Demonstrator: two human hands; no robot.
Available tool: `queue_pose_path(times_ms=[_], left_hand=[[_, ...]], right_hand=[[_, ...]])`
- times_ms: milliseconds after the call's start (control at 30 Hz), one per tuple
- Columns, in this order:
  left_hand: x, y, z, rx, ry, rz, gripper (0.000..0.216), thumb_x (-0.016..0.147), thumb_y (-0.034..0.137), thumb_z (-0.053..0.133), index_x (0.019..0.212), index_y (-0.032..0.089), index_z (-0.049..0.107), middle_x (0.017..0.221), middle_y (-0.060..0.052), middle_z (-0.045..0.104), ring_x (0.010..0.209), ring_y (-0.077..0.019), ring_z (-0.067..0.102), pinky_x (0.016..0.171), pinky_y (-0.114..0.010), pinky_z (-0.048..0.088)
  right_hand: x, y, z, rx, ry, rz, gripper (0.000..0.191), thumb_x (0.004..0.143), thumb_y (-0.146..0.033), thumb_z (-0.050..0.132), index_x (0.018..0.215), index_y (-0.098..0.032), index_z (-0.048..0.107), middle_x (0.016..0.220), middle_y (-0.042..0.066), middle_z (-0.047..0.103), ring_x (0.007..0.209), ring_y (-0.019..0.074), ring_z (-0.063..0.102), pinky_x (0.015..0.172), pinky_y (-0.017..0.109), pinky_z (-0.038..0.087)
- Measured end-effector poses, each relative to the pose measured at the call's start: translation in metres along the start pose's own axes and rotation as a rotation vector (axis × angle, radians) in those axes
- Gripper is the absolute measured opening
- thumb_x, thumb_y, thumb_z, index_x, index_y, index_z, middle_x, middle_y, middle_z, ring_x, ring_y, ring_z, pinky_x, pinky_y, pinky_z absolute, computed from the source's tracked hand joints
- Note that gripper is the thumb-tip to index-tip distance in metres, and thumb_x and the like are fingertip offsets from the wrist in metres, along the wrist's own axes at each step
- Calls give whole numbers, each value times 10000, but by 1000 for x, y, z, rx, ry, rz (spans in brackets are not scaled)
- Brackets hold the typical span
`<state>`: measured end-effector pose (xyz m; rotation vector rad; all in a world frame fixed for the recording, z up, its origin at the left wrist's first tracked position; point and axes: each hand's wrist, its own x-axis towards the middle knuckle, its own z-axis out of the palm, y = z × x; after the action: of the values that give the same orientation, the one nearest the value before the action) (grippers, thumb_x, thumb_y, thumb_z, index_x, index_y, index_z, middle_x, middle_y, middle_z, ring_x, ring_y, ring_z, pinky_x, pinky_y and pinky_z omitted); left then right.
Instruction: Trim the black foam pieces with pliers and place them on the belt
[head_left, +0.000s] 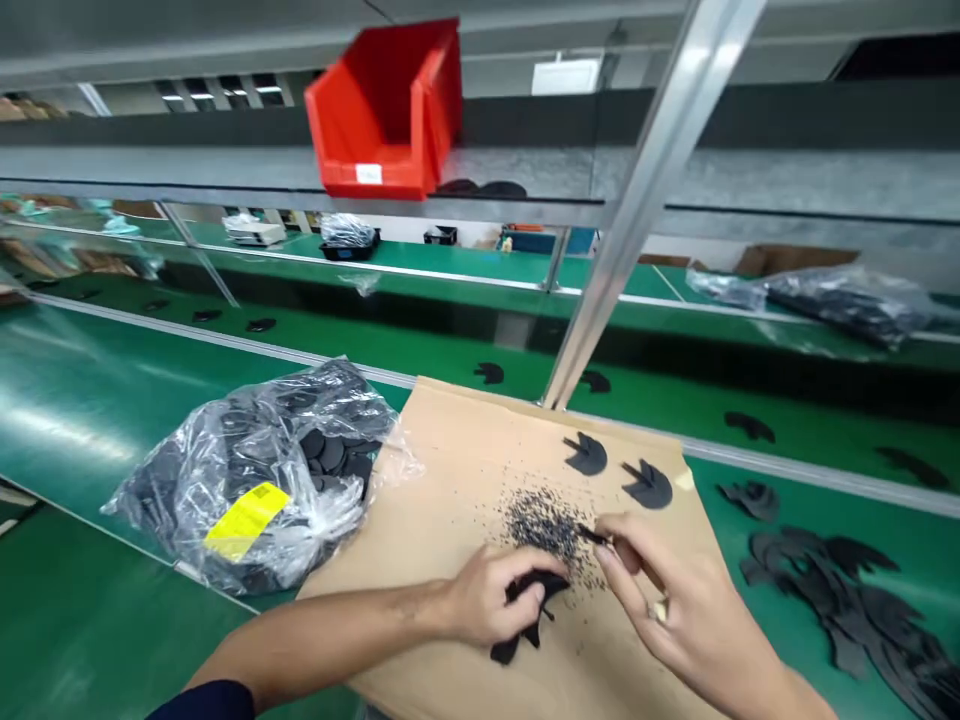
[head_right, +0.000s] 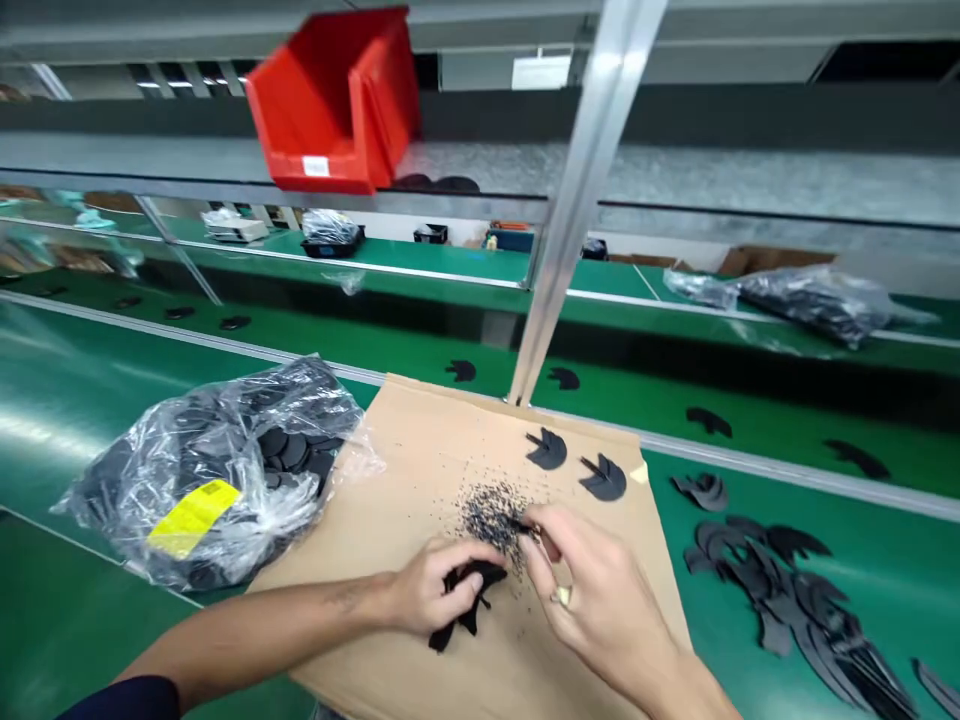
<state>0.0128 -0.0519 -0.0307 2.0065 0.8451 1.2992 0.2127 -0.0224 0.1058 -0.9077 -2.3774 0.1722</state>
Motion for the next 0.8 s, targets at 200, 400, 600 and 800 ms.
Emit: queue_pose_path(times_ms=[200,400,600,800], left_hand=[[1,-21,16,158,112,352,315,917,266,483,1172,181,647,870,-42,788,642,-118,735,669,-187,619],[5,-35,15,315,72,431,329,888,209,468,1165,183,644,869,-26,796,654,-100,749,718,-160,623],[4,-23,0,302,66,343,344,920,233,442,1191,189,649,824,-27,788,681,-121,755,687,-195,629],[-5,1,-18,103,111,25,309,968,311,461,1133,192,694,917,-54,794,739,-148,750,715,-239,620]], right_hand=[[171,-48,-14,-61,284,-279,47,949,-222,544,918,-209,577,706,-14,600,600,112,546,589,241,440],[352,-109,-14,-343,483,-371,188,990,-207,413,1086,-148,564,1055,85,672,903,172,642,803,315,466],[431,-101,-7,-370,370,-80,337,908,-241,602,1209,-138,490,1140,144,678,977,256,660,826,370,478],[298,-71,-8,-356,178,-189,327,953,-349,553,1248,-230,480,1130,73,665,1046,257,628,819,351,476]])
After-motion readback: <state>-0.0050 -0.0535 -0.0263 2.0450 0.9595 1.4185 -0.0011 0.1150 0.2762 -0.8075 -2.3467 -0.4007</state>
